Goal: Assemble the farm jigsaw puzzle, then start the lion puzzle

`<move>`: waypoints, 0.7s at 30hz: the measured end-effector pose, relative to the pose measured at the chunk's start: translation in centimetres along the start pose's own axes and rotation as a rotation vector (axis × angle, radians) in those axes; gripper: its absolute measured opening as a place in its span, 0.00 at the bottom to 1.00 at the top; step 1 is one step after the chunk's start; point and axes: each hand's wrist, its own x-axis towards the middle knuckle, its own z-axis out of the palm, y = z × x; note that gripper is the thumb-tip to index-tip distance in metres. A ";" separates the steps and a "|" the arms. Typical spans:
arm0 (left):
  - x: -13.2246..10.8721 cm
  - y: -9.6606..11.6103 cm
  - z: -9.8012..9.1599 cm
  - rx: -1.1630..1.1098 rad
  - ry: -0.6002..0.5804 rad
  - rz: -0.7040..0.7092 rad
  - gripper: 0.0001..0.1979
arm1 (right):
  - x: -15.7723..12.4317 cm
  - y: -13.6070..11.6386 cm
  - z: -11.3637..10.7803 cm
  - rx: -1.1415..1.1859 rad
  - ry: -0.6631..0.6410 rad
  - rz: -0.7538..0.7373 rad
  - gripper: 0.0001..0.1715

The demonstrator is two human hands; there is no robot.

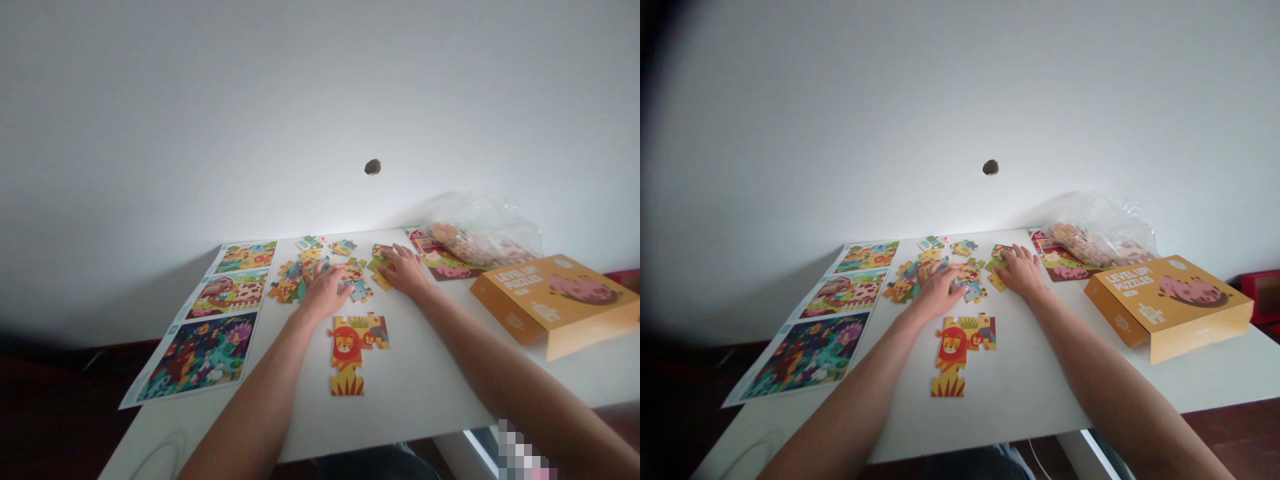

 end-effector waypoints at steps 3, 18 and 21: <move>0.0 0.3 -0.1 -0.010 -0.001 -0.002 0.11 | 0.1 0.2 -0.1 0.009 -0.049 0.004 0.23; 0.1 0.5 0.0 -0.027 0.002 -0.018 0.13 | 0.1 0.0 0.0 0.057 -0.025 -0.068 0.12; 0.1 0.5 0.0 -0.031 -0.001 -0.015 0.13 | 0.2 0.1 0.1 0.062 -0.033 -0.049 0.15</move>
